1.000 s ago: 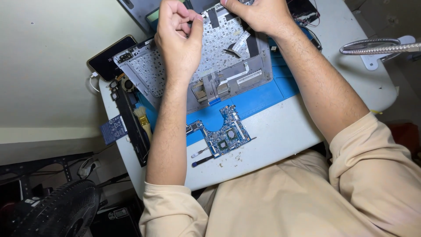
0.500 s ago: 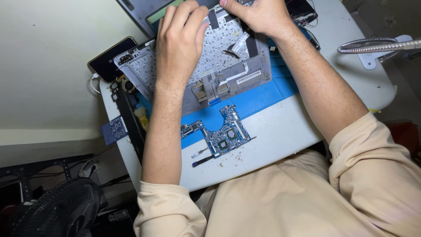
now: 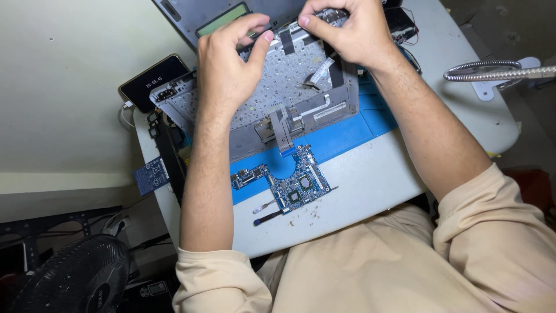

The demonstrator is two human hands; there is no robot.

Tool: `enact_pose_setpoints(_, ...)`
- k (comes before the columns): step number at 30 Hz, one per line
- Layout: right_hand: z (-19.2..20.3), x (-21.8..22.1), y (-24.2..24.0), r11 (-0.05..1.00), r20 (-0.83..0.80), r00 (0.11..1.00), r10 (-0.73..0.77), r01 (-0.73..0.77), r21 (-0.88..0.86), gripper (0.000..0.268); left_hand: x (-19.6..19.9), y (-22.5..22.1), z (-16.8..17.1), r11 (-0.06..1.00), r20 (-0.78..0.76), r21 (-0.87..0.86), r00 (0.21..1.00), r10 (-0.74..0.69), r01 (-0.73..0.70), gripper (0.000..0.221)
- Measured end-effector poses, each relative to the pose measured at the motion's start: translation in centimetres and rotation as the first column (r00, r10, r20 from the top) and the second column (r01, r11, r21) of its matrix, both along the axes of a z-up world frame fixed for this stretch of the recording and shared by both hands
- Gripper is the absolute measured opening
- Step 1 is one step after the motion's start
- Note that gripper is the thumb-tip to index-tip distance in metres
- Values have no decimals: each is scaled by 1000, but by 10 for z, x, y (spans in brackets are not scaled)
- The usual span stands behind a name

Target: Cleaning a laptop motherboard with a brush and installing it into the chassis, including connecting ribbon cables.

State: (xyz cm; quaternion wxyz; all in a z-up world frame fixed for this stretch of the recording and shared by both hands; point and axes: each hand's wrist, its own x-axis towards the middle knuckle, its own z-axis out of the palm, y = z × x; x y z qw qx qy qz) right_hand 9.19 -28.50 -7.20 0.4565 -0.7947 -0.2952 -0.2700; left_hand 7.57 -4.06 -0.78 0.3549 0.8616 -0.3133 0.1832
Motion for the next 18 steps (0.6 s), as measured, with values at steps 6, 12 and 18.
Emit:
enact_pose_setpoints(6,25,-38,1,997,99,993,60,-64,35,6,-32,-6,20,984,-25,169,998,52,-47,26)
enact_pose_setpoints(12,31,-70,-2,997,47,997,55,-58,53,4,-68,-10,22,992,45,103,997,67,-71,17)
enact_pose_setpoints(18,29,-92,-3,995,26,998,59,-61,76,3,-100,-16,31,999,118,28,993,25,-28,15)
